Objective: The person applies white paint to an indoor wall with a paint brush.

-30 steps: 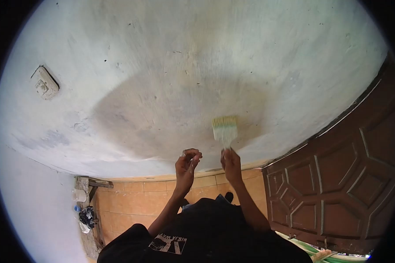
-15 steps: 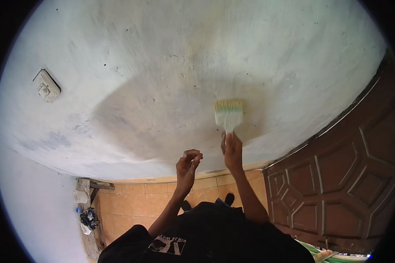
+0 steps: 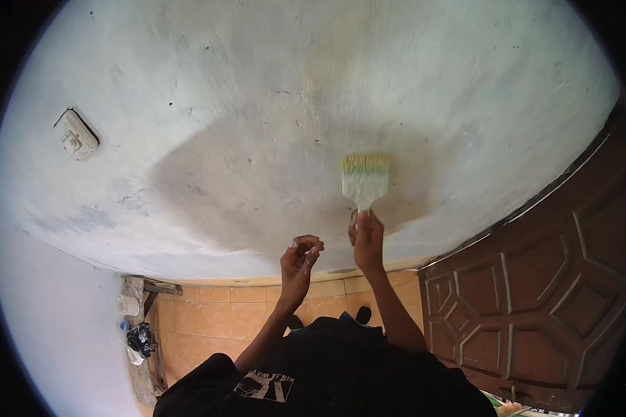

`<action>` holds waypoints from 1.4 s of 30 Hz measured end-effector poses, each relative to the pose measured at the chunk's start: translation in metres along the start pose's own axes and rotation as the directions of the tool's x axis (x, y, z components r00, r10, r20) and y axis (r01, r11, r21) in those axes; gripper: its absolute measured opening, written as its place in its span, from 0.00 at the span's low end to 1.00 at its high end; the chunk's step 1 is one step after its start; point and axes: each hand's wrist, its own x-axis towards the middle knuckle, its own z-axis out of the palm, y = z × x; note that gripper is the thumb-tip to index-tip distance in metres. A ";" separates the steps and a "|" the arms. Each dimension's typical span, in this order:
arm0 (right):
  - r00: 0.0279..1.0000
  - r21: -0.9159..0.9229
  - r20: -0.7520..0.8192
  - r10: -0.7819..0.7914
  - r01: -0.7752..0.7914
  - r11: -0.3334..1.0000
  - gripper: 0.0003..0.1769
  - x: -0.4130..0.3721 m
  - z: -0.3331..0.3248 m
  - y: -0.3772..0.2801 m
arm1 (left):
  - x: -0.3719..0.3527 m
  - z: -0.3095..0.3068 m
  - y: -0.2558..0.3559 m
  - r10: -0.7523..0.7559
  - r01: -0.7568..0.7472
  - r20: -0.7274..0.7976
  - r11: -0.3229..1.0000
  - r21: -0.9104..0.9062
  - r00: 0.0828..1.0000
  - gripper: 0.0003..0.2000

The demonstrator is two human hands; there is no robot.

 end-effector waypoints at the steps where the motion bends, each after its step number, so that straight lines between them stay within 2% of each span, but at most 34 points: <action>1: 1.000 -0.030 0.003 -0.006 0.007 1.000 0.24 -0.009 -0.004 0.024 | 0.000 -0.001 0.000 -0.001 0.001 0.006 1.000 0.010 1.000 0.10; 5: 0.980 -0.078 -0.102 0.172 -0.180 0.980 0.27 -0.062 -0.006 0.058 | -0.004 -0.005 -0.004 -0.004 0.004 0.009 1.000 0.023 1.000 0.10; 8: 0.987 0.110 -0.131 0.096 -0.082 0.991 0.22 -0.050 0.009 0.016 | 0.000 -0.010 -0.003 -0.029 0.029 0.036 1.000 0.009 0.999 0.08; 11: 0.997 0.036 -0.035 -0.075 0.076 0.996 0.21 -0.014 0.017 -0.031 | -0.001 -0.014 -0.006 -0.061 0.060 0.055 0.998 0.014 0.997 0.07; 12: 0.996 0.028 -0.015 -0.087 0.087 0.996 0.22 -0.004 0.016 -0.030 | -0.002 -0.012 -0.008 -0.066 0.065 0.051 0.998 0.017 0.997 0.07; 14: 0.993 0.016 0.036 -0.113 0.113 0.993 0.24 0.010 0.014 -0.018 | -0.002 -0.004 -0.005 -0.057 0.057 0.022 0.998 0.003 0.998 0.09; 17: 0.999 -0.215 -0.012 -0.038 0.035 0.976 0.24 -0.011 -0.005 0.042 | -0.001 0.002 -0.009 -0.044 0.044 0.001 0.999 -0.029 0.999 0.09; 19: 0.999 -0.192 -0.027 0.029 -0.034 0.981 0.26 -0.047 -0.019 0.093 | -0.004 0.005 -0.011 -0.046 0.046 -0.002 0.998 -0.051 0.999 0.09; 21: 0.986 -0.165 -0.069 0.151 -0.160 0.973 0.27 -0.075 -0.022 0.097 | -0.005 0.007 -0.008 -0.048 0.048 0.002 0.997 -0.064 0.999 0.09; 22: 0.991 -0.123 -0.058 0.120 -0.127 0.984 0.27 -0.066 -0.018 0.084 | -0.005 0.002 -0.011 -0.060 0.063 0.053 0.997 -0.050 0.997 0.08; 24: 0.995 -0.038 -0.049 0.085 -0.086 0.996 0.28 -0.056 -0.013 0.046 | -0.002 0.002 -0.012 -0.080 0.083 0.057 0.995 -0.057 0.995 0.08; 29: 0.993 -0.014 0.028 -0.117 0.118 0.993 0.25 0.012 0.006 -0.057 | -0.004 0.003 -0.009 -0.067 0.068 0.045 0.997 -0.041 0.997 0.08; 32: 0.998 -0.074 0.024 -0.052 0.054 0.996 0.27 0.013 -0.009 -0.009 | -0.005 0.007 -0.008 -0.037 0.037 0.002 0.999 -0.019 0.999 0.09; 34: 1.000 -0.174 0.002 0.023 -0.022 0.984 0.26 -0.017 -0.021 0.044 | -0.008 0.007 -0.009 -0.035 0.034 -0.010 0.999 -0.025 0.999 0.10; 36: 0.986 -0.247 -0.100 0.130 -0.151 0.957 0.25 -0.057 -0.028 0.086 | -0.014 0.005 -0.012 -0.030 0.029 -0.026 0.999 -0.015 0.999 0.09; 39: 0.988 -0.002 -0.118 -0.097 0.098 0.995 0.24 -0.056 -0.022 0.054 | -0.007 -0.001 -0.016 -0.008 0.009 -0.039 1.000 0.010 0.999 0.09; 41: 0.992 0.018 -0.095 -0.083 0.085 0.996 0.25 -0.022 -0.018 -0.025 | -0.020 -0.003 -0.018 -0.039 0.040 -0.037 0.999 0.023 0.999 0.09; 42: 0.993 -0.033 -0.064 -0.103 0.101 0.994 0.25 -0.002 -0.018 -0.058 | -0.018 -0.001 -0.016 -0.047 0.048 -0.027 0.999 0.024 0.999 0.09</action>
